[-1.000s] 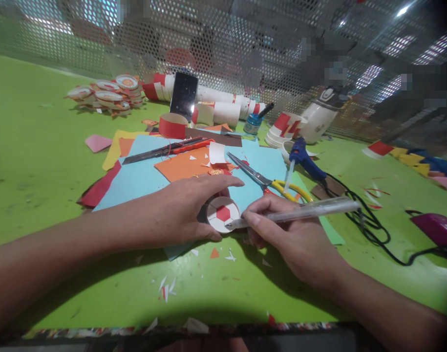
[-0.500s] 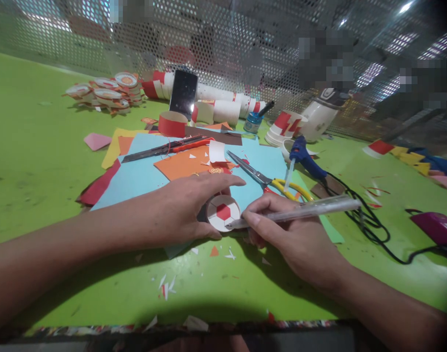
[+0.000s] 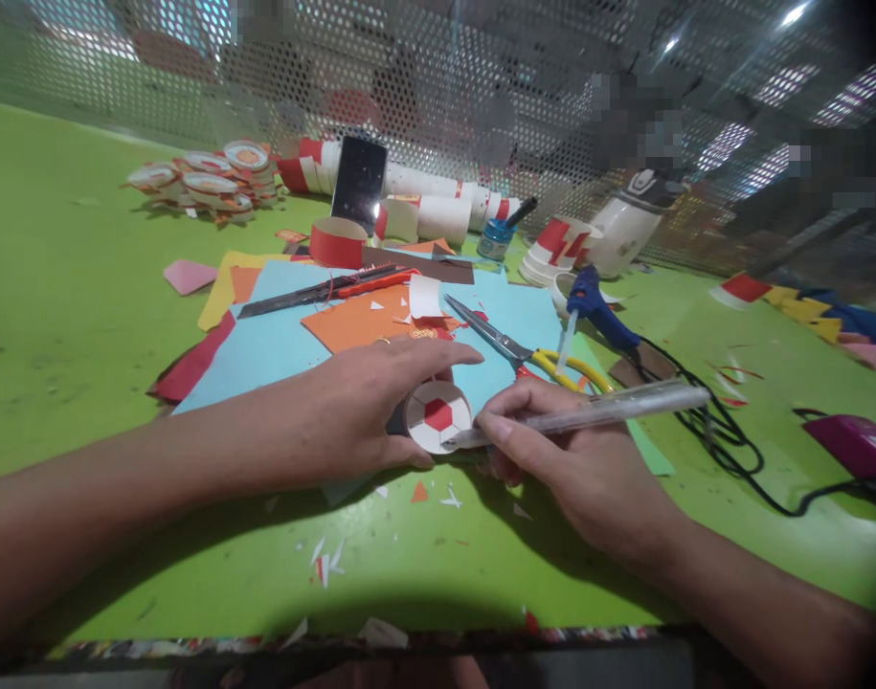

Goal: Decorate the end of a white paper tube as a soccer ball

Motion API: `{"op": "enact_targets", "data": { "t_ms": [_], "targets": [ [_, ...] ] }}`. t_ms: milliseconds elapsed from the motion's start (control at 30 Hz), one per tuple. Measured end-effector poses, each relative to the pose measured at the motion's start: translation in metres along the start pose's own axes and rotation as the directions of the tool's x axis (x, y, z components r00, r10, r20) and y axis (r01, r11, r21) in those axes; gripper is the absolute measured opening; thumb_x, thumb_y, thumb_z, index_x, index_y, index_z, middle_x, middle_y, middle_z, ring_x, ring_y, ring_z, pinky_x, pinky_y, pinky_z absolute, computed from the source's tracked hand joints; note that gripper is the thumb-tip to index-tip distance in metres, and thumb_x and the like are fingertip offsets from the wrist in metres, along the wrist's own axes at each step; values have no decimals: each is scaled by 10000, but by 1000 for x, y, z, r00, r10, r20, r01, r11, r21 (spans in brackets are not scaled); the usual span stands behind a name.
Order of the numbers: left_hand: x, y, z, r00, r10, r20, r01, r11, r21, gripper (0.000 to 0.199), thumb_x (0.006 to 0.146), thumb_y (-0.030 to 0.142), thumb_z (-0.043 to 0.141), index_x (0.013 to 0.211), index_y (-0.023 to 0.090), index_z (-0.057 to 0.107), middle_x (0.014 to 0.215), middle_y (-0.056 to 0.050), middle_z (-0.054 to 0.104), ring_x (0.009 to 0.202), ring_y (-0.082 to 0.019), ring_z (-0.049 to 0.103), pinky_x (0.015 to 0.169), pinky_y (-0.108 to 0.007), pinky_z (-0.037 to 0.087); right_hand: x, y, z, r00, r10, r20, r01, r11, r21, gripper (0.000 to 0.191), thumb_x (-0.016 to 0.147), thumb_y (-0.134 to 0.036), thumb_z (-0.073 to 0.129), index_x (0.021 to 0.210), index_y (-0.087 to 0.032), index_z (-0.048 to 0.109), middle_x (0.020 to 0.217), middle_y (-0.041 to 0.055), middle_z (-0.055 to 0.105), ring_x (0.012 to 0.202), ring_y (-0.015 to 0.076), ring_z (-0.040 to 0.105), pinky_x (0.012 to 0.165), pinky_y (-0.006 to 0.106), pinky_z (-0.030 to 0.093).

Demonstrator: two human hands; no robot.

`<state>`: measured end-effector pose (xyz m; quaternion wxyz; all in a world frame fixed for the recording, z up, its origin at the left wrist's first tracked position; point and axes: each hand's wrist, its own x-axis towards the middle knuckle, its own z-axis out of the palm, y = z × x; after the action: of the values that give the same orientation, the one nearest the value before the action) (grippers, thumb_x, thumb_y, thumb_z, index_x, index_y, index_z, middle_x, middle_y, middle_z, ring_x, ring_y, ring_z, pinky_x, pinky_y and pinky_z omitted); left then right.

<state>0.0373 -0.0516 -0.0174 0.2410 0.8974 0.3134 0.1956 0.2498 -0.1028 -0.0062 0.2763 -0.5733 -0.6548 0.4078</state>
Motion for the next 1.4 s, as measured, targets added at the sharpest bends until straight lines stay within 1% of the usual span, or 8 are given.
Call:
{"op": "enact_targets", "data": {
  "t_ms": [667, 867, 933, 1033, 1100, 1167, 1267, 1400],
  "targets": [
    [-2, -6, 4, 993, 105, -54, -103, 994, 40, 642, 803, 262, 691, 1386, 203, 428, 1231, -99, 630, 1110, -257, 592, 917, -378, 489, 4, 0, 1, 999, -14, 44, 13, 1000, 10, 138, 849, -318, 590, 758, -220, 622, 568, -40, 595, 493, 107, 548, 469, 227, 440],
    [-3, -6, 2, 989, 135, -56, -131, 989, 66, 633, 832, 307, 687, 1398, 270, 406, 1247, -60, 621, 1114, -239, 586, 933, -367, 478, 1, 3, -1, 997, -51, 56, 45, 993, 107, 128, 868, -284, 616, 767, -208, 631, 566, -42, 601, 497, 89, 543, 481, 206, 444],
    [-3, -7, 1, 990, 132, -57, -129, 990, 62, 635, 837, 325, 681, 1400, 276, 393, 1252, -55, 624, 1113, -234, 590, 939, -363, 472, 1, 5, -3, 994, -114, 4, 110, 969, 222, 149, 892, -314, 619, 784, -213, 640, 564, -42, 608, 510, 88, 548, 500, 202, 455],
    [-3, -6, 0, 990, 126, -55, -124, 991, 41, 618, 853, 357, 665, 1396, 267, 384, 1230, -52, 642, 1084, -218, 607, 923, -345, 479, 3, 6, -8, 967, -177, -186, 235, 901, 366, 188, 926, -390, 595, 846, -232, 659, 586, -41, 619, 523, 86, 544, 506, 198, 455],
    [-3, -5, -1, 991, 123, -54, -122, 992, 22, 610, 862, 374, 656, 1397, 268, 384, 1225, -52, 650, 1069, -212, 618, 906, -333, 486, 6, 6, -10, 926, -180, -333, 300, 885, 356, 212, 929, -427, 586, 868, -240, 666, 625, -33, 633, 548, 89, 558, 523, 203, 466],
    [-3, -3, -2, 991, 120, -54, -120, 993, 4, 614, 866, 384, 653, 1406, 278, 381, 1238, -52, 650, 1064, -211, 625, 892, -323, 493, 8, 7, -12, 898, -170, -406, 307, 902, 302, 200, 907, -433, 618, 896, -243, 679, 703, -18, 661, 618, 101, 597, 577, 215, 495],
    [-4, 3, -4, 991, 124, -39, -126, 992, -33, 616, 860, 359, 662, 1410, 297, 392, 1250, -40, 653, 1066, -209, 634, 890, -307, 499, 11, 8, -10, 944, -150, -294, 235, 931, 278, 203, 864, -402, 682, 990, -243, 682, 821, 4, 684, 726, 133, 640, 649, 254, 531],
    [-5, 9, -6, 989, 142, -28, -143, 988, -51, 661, 828, 306, 687, 1420, 325, 393, 1306, -31, 623, 1122, -224, 618, 916, -318, 499, 11, 7, -7, 984, -165, -68, 178, 930, 320, 218, 813, -340, 737, 974, -211, 667, 771, -9, 660, 651, 119, 610, 584, 243, 503]
  ]
}}
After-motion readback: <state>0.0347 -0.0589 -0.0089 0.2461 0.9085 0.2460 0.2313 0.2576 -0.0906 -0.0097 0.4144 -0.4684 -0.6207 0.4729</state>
